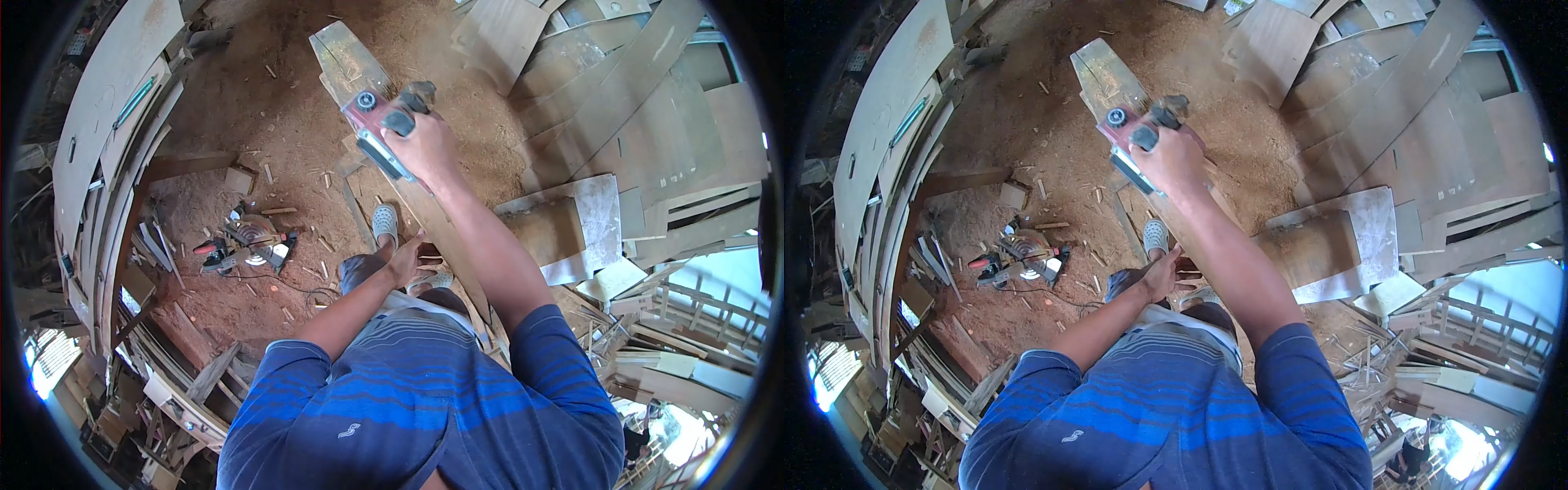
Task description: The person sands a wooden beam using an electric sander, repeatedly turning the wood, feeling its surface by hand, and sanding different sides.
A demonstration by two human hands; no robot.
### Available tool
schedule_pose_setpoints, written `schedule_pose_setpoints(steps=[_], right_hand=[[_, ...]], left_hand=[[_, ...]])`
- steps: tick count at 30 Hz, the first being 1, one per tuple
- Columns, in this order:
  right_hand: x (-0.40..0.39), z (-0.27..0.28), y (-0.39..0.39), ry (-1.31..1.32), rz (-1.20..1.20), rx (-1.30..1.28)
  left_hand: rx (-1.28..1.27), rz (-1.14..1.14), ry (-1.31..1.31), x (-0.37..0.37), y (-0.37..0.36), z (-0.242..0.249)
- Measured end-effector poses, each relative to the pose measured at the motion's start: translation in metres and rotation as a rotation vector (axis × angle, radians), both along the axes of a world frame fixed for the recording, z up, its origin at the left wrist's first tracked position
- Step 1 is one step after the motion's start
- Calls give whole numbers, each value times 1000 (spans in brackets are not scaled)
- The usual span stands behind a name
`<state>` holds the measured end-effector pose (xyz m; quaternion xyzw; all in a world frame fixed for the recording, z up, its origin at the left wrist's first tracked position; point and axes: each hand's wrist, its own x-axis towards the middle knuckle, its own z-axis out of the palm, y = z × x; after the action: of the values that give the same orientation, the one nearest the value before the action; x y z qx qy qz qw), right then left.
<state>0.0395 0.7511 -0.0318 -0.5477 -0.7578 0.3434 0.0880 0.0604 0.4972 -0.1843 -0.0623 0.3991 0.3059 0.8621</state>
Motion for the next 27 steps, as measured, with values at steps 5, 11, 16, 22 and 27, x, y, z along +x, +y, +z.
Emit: schedule_pose_setpoints(steps=[5, 11, 16, 22, 27], right_hand=[[-41, -6, 26, 69, -15, -10], [-19, -11, 15, 424, -19, 96], [131, 10, -65, 718, -140, 72], [332, 81, -192, 223, -256, 86], [466, 98, -299, 40, -338, -56]], left_hand=[[3, 12, 6, 4, -2, -4], [78, 14, 107, 9, -9, 6], [47, 135, 140, 29, -25, 6], [169, 94, 373, 63, -30, 18], [245, 51, 709, 99, -31, -6]])
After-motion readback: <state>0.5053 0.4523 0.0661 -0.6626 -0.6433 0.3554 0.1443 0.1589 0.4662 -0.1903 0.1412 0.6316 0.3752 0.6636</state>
